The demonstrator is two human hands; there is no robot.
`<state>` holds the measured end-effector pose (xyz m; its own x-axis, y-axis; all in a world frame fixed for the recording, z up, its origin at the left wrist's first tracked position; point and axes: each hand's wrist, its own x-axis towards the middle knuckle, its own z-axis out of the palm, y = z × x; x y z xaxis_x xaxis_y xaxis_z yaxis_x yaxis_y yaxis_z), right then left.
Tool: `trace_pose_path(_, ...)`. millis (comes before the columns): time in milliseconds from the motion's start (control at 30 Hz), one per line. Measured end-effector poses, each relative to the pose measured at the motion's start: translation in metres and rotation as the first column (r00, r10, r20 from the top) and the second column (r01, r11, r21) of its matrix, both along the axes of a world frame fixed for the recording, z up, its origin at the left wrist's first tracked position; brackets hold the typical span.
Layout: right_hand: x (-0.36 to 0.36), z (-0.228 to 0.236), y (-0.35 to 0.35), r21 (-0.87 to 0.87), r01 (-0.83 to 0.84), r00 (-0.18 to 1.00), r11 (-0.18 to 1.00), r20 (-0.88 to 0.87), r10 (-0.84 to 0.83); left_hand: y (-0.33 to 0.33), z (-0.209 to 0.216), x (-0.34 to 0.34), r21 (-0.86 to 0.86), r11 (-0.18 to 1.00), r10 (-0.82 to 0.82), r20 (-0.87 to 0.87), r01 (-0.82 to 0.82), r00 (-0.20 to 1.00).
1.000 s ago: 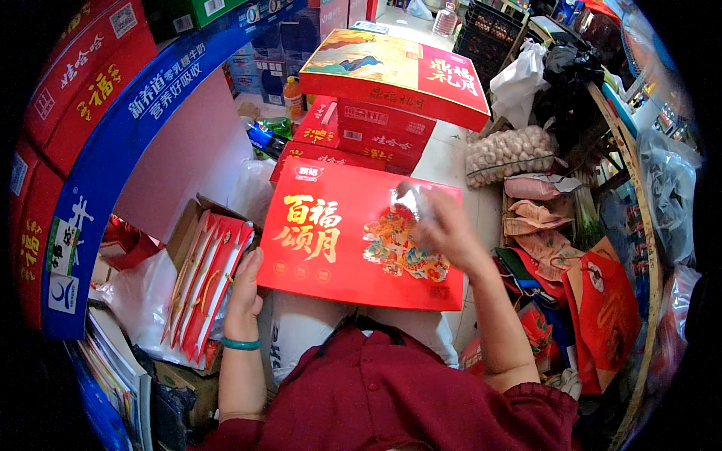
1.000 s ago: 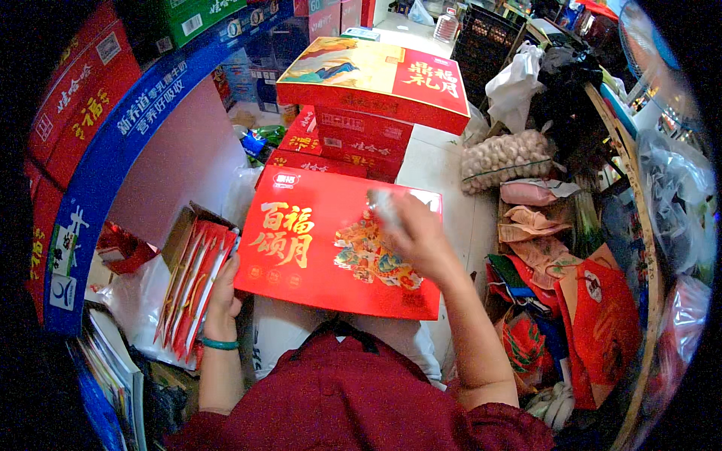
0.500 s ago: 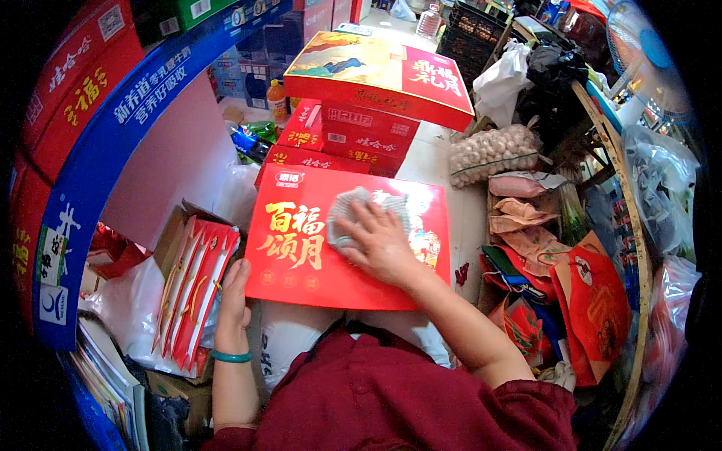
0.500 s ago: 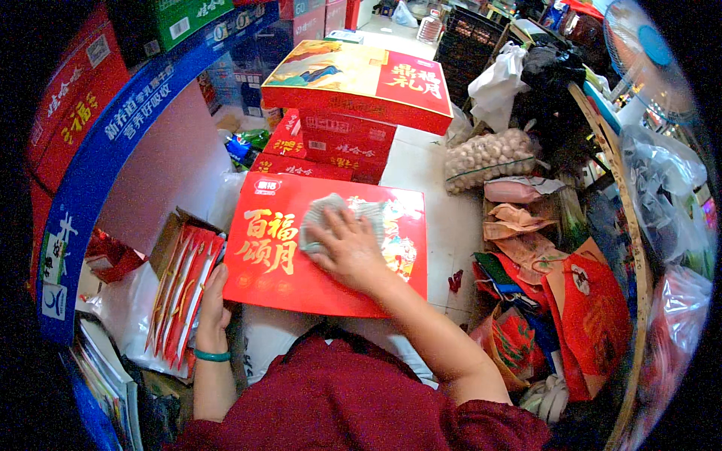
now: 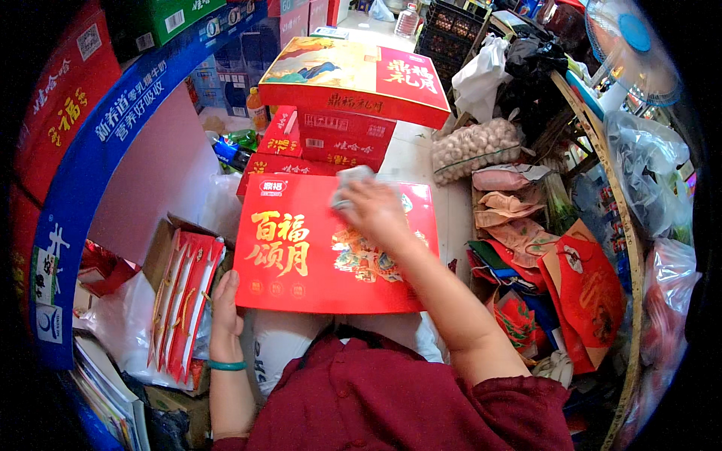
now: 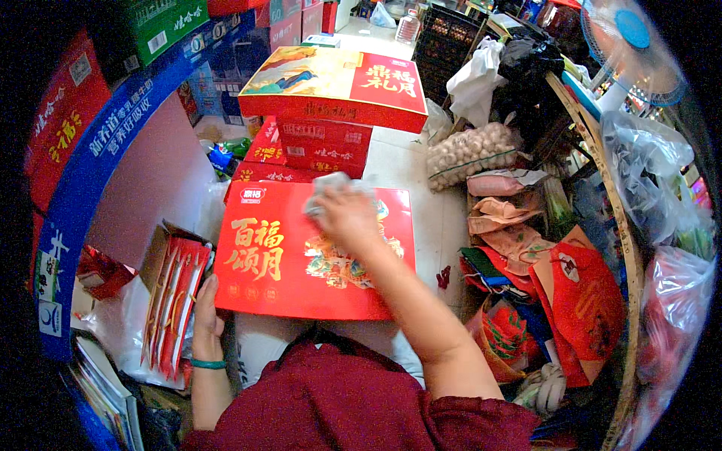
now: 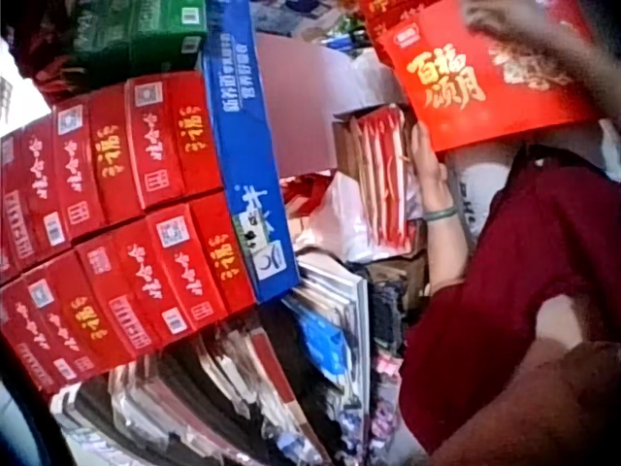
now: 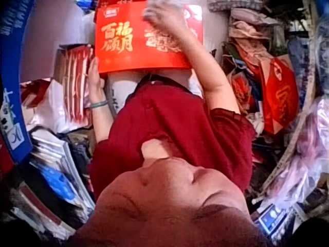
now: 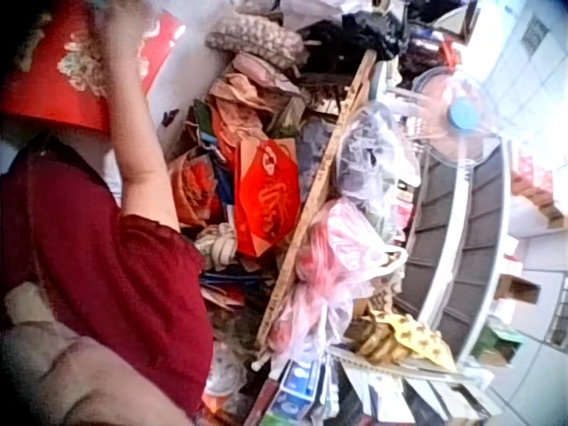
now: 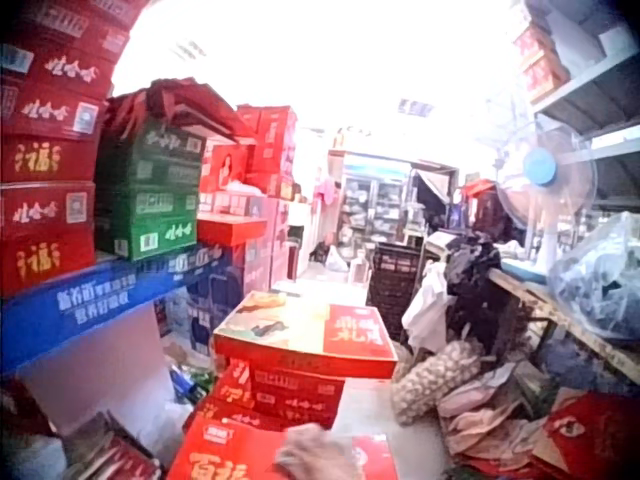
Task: The person sits on the floor and wipes the surfaces of several red cardboard boxes with a cloth. They handle each box individually, turning them over to wipe different sides, then stack them.
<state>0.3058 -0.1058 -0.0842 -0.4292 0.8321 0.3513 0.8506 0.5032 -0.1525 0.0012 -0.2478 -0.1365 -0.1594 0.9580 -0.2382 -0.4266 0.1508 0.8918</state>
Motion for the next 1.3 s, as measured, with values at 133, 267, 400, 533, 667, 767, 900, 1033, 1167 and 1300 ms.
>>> trace_pose_path(133, 0.071, -0.005, -0.008, 0.014, 0.189, 0.979, 0.982, -0.085, -0.187, -0.002, 0.006, 0.0, 0.008, 1.0, -0.004, -0.009, 0.004, 1.0)
trace_pose_path(267, 0.062, -0.002, -0.01, -0.002, 0.244, 0.966, 0.97, -0.085, -0.244, 0.006, -0.007, -0.001, -0.008, 1.0, -0.002, -0.006, 0.002, 1.0)
trace_pose_path(400, -0.002, -0.003, 0.001, 0.091, 0.036, 0.995, 0.995, -0.1, -0.026, 0.004, -0.001, 0.003, -0.024, 0.999, 0.021, 0.004, -0.021, 1.0)
trace_pose_path(533, -0.083, -0.014, 0.027, 0.126, -0.164, 0.98, 0.978, -0.092, 0.176, 0.001, 0.005, 0.003, -0.019, 1.0, -0.002, -0.01, 0.002, 1.0)
trace_pose_path(667, -0.135, -0.014, 0.03, 0.044, -0.289, 0.951, 0.956, -0.096, 0.292, 0.0, -0.006, -0.001, -0.015, 1.0, 0.026, -0.028, -0.027, 0.999)
trace_pose_path(767, -0.151, -0.006, 0.0, 0.021, -0.393, 0.915, 0.919, -0.091, 0.393, -0.001, -0.009, -0.003, -0.029, 0.997, 0.071, 0.037, -0.07, 0.997)
trace_pose_path(900, -0.15, 0.0, -0.05, -0.021, -0.499, 0.865, 0.866, -0.074, 0.496, -0.002, -0.009, -0.001, -0.022, 0.994, 0.11, 0.071, -0.109, 0.991)
trace_pose_path(1033, -0.126, -0.001, -0.039, -0.099, -0.473, 0.88, 0.875, -0.107, 0.464, -0.001, 0.012, 0.009, 0.02, 0.998, 0.062, -0.051, -0.061, 0.997)
trace_pose_path(1167, -0.08, 0.008, -0.001, -0.004, -0.237, 0.968, 0.971, -0.091, 0.236, 0.005, -0.004, 0.003, -0.003, 1.0, 0.007, -0.007, -0.007, 1.0)
trace_pose_path(1300, -0.094, 0.003, 0.0, 0.018, -0.191, 0.979, 0.981, -0.074, 0.192, 0.008, -0.015, 0.0, -0.036, 0.999, 0.027, -0.045, -0.028, 0.999)
